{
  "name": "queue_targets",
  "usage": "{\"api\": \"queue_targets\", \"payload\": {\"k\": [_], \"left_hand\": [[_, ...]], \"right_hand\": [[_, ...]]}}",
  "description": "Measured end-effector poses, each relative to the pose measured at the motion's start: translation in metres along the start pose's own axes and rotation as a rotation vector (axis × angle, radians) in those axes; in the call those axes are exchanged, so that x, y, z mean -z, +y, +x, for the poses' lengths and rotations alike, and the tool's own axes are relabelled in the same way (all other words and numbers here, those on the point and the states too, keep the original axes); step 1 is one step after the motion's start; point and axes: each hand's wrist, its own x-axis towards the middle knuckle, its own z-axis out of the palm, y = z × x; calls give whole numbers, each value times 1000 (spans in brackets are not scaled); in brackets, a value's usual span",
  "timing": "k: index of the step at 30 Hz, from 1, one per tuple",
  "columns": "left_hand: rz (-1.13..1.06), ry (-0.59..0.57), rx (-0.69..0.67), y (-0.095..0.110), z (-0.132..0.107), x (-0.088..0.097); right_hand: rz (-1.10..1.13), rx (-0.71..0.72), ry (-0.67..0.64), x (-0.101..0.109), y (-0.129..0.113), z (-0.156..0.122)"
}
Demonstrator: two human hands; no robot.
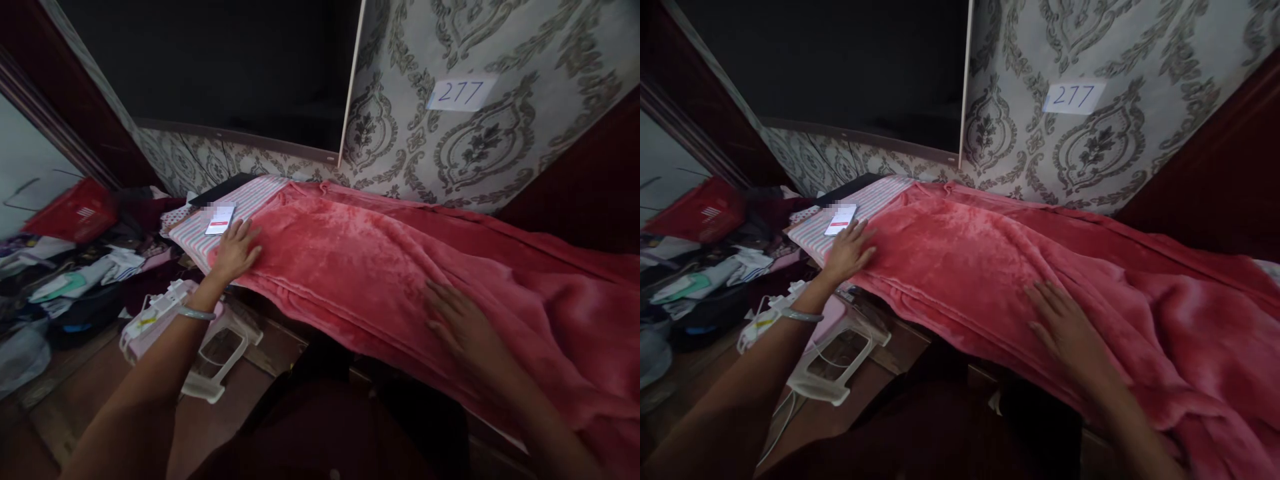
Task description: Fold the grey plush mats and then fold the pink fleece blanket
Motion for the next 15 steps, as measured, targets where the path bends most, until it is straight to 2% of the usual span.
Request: {"api": "queue_targets", "payload": {"k": [3,6,10,15], "left_hand": [[50,-171,104,14,-7,-20],[65,-244,157,12,-14,-33],[67,-250,159,10,-14,-34],[52,-290,159,12,-13,-23]], "right_hand": [[-41,30,-120,-30,-4,2],[-71,-8,-171,-47,0,-11],[-62,-24,-162,-48,3,-15],[-28,-61,-176,-48,1,-12]]}}
